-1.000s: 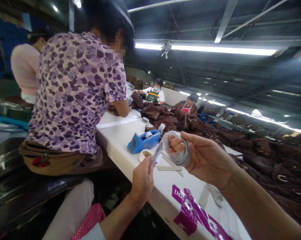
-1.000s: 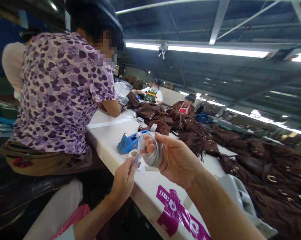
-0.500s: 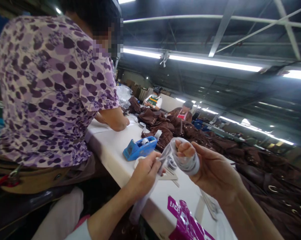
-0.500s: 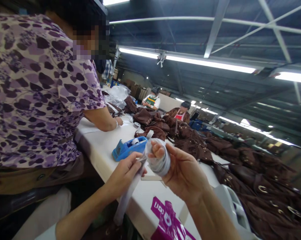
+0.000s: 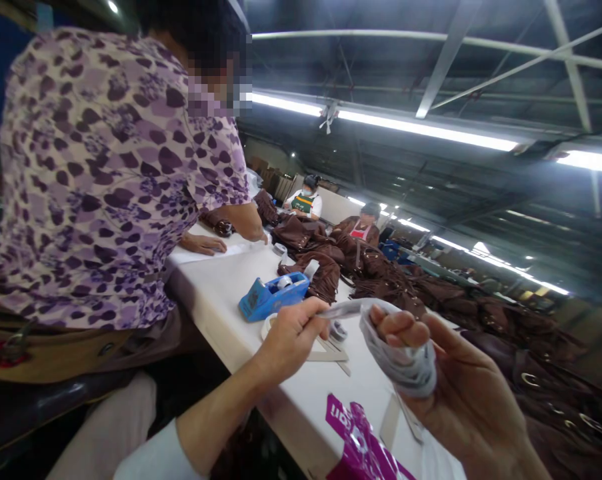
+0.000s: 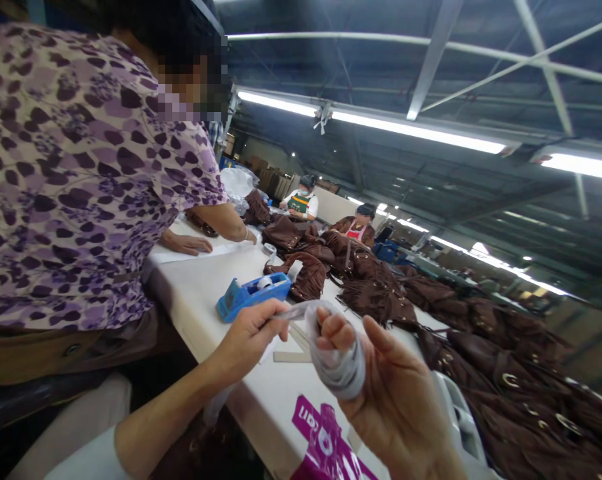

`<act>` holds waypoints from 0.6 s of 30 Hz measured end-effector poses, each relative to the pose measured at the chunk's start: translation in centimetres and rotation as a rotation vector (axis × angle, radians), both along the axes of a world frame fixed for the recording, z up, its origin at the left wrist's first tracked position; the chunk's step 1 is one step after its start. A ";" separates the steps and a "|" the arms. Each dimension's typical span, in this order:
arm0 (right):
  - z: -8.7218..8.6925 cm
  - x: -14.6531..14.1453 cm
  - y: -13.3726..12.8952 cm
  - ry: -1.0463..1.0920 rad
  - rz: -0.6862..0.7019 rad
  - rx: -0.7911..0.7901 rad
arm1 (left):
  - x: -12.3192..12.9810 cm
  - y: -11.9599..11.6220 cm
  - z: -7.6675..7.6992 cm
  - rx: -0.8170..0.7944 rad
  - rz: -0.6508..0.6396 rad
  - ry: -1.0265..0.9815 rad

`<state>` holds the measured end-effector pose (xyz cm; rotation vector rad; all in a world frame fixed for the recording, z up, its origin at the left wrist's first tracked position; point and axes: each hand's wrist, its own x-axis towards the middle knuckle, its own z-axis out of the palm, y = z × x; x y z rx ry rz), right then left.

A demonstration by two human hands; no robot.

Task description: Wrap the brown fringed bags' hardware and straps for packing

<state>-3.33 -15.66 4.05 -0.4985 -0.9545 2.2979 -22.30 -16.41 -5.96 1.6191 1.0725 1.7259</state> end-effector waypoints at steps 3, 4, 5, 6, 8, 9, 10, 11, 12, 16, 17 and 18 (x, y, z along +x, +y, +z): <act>-1.1 0.0 0.0 0.031 -0.075 0.091 | -0.5 -0.3 -1.4 -0.083 -0.091 0.008; -1.5 -0.2 0.1 0.049 -0.116 0.119 | -0.4 -0.4 -1.8 -0.116 -0.144 -0.022; -1.9 -0.4 0.2 0.065 -0.159 0.146 | -0.2 -0.5 -2.2 -0.157 -0.208 -0.073; -2.3 -0.8 0.4 0.076 -0.202 0.172 | 0.0 -0.6 -2.5 -0.206 -0.279 -0.138; -3.0 -1.6 0.6 0.080 -0.289 0.225 | 0.5 -0.7 -2.8 -0.300 -0.426 -0.262; -3.3 -2.0 0.7 0.080 -0.337 0.249 | 0.8 -0.7 -2.8 -0.333 -0.486 -0.306; -3.6 -2.4 0.7 0.079 -0.385 0.271 | 0.9 -0.6 -2.8 -0.349 -0.533 -0.340; -3.8 -2.8 0.7 0.076 -0.430 0.290 | 1.0 -0.6 -2.7 -0.350 -0.567 -0.369; -3.9 -3.1 0.7 0.068 -0.465 0.305 | 1.0 -0.6 -2.7 -0.343 -0.586 -0.394; -4.2 -3.3 0.5 0.040 -0.419 0.284 | 0.3 -0.6 -2.9 -0.302 -0.518 -0.354; -4.4 -3.0 0.4 0.045 -0.365 0.255 | 0.1 -0.7 -2.9 -0.285 -0.454 -0.301; -4.5 -2.6 0.3 0.053 -0.310 0.224 | -0.1 -0.8 -2.8 -0.259 -0.380 -0.234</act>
